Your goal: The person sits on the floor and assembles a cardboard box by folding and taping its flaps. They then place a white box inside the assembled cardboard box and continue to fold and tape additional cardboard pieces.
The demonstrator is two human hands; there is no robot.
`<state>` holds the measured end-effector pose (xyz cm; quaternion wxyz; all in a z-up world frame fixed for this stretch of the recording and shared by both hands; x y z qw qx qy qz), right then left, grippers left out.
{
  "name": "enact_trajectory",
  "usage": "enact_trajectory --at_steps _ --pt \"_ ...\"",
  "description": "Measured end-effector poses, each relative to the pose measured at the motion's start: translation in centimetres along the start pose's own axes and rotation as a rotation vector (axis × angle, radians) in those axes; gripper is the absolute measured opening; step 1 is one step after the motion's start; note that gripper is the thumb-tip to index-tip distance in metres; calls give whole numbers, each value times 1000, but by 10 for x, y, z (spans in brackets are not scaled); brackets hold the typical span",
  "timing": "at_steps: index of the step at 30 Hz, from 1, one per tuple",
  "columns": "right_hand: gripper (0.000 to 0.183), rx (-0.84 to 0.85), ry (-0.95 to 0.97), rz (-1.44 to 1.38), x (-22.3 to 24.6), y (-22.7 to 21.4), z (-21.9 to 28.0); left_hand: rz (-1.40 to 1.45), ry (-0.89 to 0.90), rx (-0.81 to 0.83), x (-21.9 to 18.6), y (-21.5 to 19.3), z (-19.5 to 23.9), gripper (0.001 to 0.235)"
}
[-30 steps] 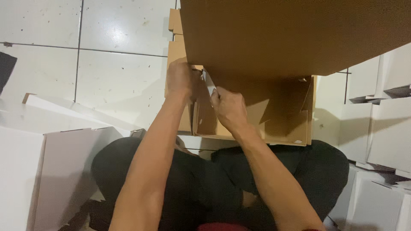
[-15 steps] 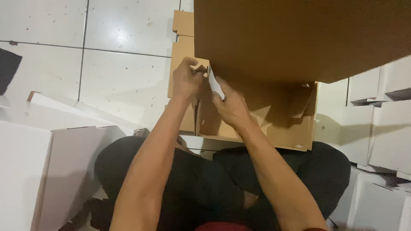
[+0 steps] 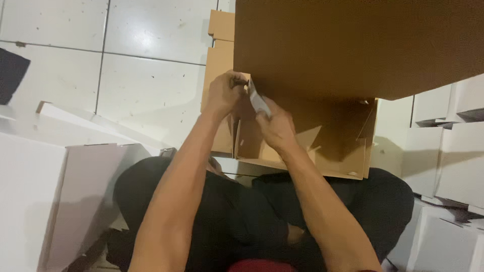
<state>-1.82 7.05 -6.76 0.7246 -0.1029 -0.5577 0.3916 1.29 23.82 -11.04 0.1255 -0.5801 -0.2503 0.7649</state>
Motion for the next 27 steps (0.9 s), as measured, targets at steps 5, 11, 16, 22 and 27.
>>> enact_trajectory --at_steps 5,11,16,22,27 --pt "30 -96 78 -20 -19 -1 -7 -19 -64 64 9 8 -7 22" --pt "33 -83 104 -11 -1 -10 2 67 -158 73 4 1 -1 22" --pt "32 -35 101 17 -30 4 -11 210 -194 38 11 5 -6 19" --pt "37 21 142 81 8 -6 7 102 -248 76 20 15 -6 9" --pt "39 25 7 11 11 -4 6 32 -112 34 -6 1 6 11"
Point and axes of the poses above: each hand's wrist, its own z-axis away from the middle knuckle, its own y-axis out of the palm, x = y × z, the point moved 3 cm from there along -z, towards the middle knuckle, and after that the axes turned 1 degree about x, right-handed, at the moved point
